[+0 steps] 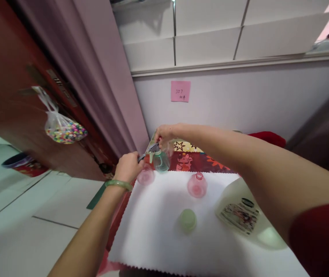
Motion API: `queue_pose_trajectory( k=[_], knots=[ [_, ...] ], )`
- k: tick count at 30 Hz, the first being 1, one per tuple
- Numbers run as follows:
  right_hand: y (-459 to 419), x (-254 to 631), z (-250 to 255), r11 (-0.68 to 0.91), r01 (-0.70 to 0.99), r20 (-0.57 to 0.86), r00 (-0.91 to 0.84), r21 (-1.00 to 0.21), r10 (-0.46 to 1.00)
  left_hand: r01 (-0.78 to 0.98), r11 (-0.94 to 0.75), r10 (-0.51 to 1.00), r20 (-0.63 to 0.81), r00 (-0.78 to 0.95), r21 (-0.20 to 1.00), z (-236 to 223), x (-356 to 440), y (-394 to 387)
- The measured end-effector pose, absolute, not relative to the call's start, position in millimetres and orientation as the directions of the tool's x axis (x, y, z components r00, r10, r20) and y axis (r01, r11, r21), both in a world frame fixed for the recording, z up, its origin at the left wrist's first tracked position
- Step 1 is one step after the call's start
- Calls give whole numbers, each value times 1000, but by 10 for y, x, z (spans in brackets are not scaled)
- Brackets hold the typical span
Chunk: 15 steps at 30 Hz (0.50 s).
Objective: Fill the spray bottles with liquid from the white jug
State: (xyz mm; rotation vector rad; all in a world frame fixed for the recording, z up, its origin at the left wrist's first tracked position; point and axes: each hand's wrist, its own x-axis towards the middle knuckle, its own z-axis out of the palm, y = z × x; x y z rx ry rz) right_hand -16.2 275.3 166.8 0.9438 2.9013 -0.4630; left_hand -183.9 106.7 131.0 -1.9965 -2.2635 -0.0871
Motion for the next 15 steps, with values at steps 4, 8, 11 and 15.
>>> queue_pose_trajectory(
  k=[4,8,11,15],
  knots=[
    [2685,-478,1506,793,540,-158,-842,-282,516,979,205,974,103,-202,-15,1096,-1908,850],
    [2692,-532,1299,786,547,-171,-837,-286,520,971,233,966,100,-237,50,967,-1899,723],
    [2726,-521,1177,772,578,-186,-816,-267,547,965,247,961,104,-256,91,918,-1871,690],
    [2750,-547,1129,759,616,-191,-788,-212,586,961,235,963,101,-251,147,909,-1849,694]
  ],
)
